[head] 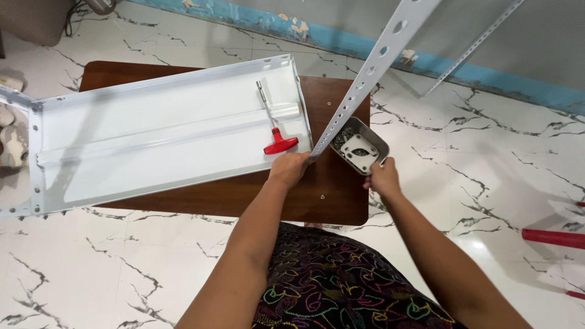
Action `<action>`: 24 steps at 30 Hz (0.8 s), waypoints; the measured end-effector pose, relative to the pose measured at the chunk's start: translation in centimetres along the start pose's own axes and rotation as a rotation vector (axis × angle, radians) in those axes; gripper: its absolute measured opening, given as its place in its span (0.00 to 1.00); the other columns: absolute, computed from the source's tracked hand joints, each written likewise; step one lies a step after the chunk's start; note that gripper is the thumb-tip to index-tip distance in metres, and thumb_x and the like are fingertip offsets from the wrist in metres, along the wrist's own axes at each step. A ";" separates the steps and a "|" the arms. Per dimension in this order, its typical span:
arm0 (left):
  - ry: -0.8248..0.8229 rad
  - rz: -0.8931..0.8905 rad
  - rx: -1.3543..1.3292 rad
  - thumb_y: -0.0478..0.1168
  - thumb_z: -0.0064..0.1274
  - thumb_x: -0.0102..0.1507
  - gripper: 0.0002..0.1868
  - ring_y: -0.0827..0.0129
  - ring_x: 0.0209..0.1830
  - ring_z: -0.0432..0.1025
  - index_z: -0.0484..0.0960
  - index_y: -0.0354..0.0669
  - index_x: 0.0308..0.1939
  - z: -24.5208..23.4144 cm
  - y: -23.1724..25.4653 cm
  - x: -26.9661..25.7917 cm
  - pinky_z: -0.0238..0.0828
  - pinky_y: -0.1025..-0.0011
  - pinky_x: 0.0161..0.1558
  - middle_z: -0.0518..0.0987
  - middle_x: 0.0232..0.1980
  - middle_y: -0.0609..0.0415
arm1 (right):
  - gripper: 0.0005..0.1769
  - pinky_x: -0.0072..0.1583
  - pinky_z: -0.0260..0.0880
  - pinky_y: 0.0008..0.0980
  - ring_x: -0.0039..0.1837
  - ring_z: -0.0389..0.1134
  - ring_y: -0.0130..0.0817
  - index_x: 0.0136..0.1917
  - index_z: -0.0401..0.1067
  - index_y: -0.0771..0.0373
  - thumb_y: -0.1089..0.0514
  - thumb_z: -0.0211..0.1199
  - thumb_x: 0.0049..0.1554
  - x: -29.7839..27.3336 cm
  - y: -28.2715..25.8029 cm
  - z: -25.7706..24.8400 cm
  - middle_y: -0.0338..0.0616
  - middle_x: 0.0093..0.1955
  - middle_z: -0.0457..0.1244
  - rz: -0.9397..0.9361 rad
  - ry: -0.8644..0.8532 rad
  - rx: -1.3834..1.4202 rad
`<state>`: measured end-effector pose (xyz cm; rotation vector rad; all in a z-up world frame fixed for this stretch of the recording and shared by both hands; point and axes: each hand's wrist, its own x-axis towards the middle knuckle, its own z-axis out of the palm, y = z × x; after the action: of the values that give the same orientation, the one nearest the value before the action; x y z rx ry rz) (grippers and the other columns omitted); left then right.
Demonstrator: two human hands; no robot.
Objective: The person assembles a white metal shelving unit by attaching vertical uprights to a horizontal shelf using a red T-handle Allen key. They insert screws into pre-drilled holes and tighten them, then flip the shelf to attach another upright.
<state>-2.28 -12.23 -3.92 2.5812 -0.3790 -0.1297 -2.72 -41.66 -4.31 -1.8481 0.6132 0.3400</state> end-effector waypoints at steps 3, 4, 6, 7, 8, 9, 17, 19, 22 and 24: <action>-0.010 -0.015 -0.006 0.43 0.47 0.67 0.08 0.48 0.37 0.77 0.82 0.55 0.44 0.2 -0.1 0.0 0.72 0.50 0.37 0.83 0.35 0.47 | 0.17 0.30 0.67 0.32 0.29 0.67 0.35 0.58 0.53 0.72 0.60 0.51 0.61 0.1 0.5 1.5 0.53 0.37 0.64 0.015 -0.027 0.057; 0.006 -0.005 -0.005 0.43 0.47 0.67 0.07 0.48 0.37 0.77 0.82 0.54 0.43 0.3 -0.1 0.0 0.72 0.50 0.37 0.83 0.35 0.48 | 0.18 0.31 0.67 0.32 0.29 0.68 0.35 0.59 0.52 0.73 0.60 0.51 0.61 -0.1 0.3 1.7 0.54 0.37 0.64 0.017 -0.044 0.074; 0.020 0.006 -0.003 0.42 0.47 0.67 0.07 0.48 0.37 0.77 0.82 0.54 0.43 0.2 -0.2 0.1 0.73 0.50 0.38 0.83 0.35 0.47 | 0.20 0.32 0.67 0.32 0.30 0.68 0.35 0.61 0.54 0.68 0.56 0.53 0.61 -0.7 -0.3 1.6 0.50 0.36 0.65 0.023 -0.064 0.088; 0.017 0.006 -0.002 0.42 0.47 0.67 0.08 0.48 0.38 0.77 0.82 0.54 0.44 0.2 -0.2 0.1 0.73 0.50 0.38 0.82 0.35 0.47 | 0.21 0.32 0.67 0.32 0.30 0.68 0.35 0.62 0.55 0.66 0.54 0.54 0.62 -1.0 -0.6 1.3 0.49 0.35 0.65 0.026 -0.073 0.095; 0.012 0.009 -0.003 0.42 0.47 0.67 0.08 0.48 0.38 0.77 0.82 0.54 0.44 0.2 -0.2 0.0 0.73 0.51 0.38 0.82 0.35 0.46 | 0.21 0.34 0.66 0.33 0.32 0.67 0.36 0.62 0.58 0.66 0.52 0.56 0.62 -1.3 -0.9 0.8 0.48 0.35 0.65 -0.004 0.000 0.000; 0.008 0.002 -0.021 0.43 0.48 0.67 0.08 0.47 0.38 0.77 0.82 0.55 0.44 0.1 -0.1 -0.1 0.73 0.50 0.38 0.82 0.35 0.46 | 0.21 0.36 0.66 0.35 0.33 0.66 0.38 0.62 0.61 0.65 0.50 0.58 0.63 -1.6 -1.3 0.2 0.48 0.35 0.64 -0.033 0.072 -0.096; -0.025 -0.057 -0.049 0.45 0.48 0.67 0.08 0.46 0.38 0.77 0.83 0.55 0.44 -0.2 0.2 -0.1 0.73 0.51 0.39 0.82 0.36 0.45 | 0.09 0.51 0.71 0.39 0.47 0.73 0.43 0.50 0.76 0.63 0.57 0.63 0.59 0.6 -5.4 -2.4 0.48 0.44 0.70 -0.602 0.172 -0.502; -0.028 -0.050 -0.038 0.45 0.48 0.67 0.08 0.46 0.39 0.77 0.82 0.55 0.45 0.0 0.1 0.0 0.74 0.51 0.40 0.83 0.37 0.45 | 0.08 0.53 0.71 0.40 0.50 0.72 0.47 0.48 0.78 0.61 0.59 0.64 0.56 1.5 -6.3 -1.5 0.49 0.48 0.70 -0.717 0.091 -0.576; -0.027 -0.046 -0.039 0.44 0.48 0.67 0.08 0.46 0.39 0.77 0.82 0.56 0.46 0.2 0.0 0.1 0.73 0.50 0.40 0.83 0.37 0.46 | 0.07 0.54 0.72 0.42 0.51 0.72 0.47 0.48 0.80 0.56 0.59 0.64 0.56 2.1 -7.4 0.5 0.45 0.49 0.71 -0.622 -0.030 -0.704; -0.028 -0.046 -0.042 0.44 0.48 0.67 0.09 0.46 0.40 0.77 0.82 0.56 0.47 0.2 -0.1 0.1 0.73 0.50 0.40 0.83 0.37 0.46 | 0.07 0.54 0.72 0.43 0.52 0.71 0.47 0.48 0.80 0.55 0.60 0.64 0.57 2.2 -8.0 1.8 0.45 0.48 0.70 -0.690 -0.084 -0.771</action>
<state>-2.22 -12.31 -4.15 2.5499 -0.3233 -0.1881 3.71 -38.42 0.25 -2.6172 -0.2931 0.1916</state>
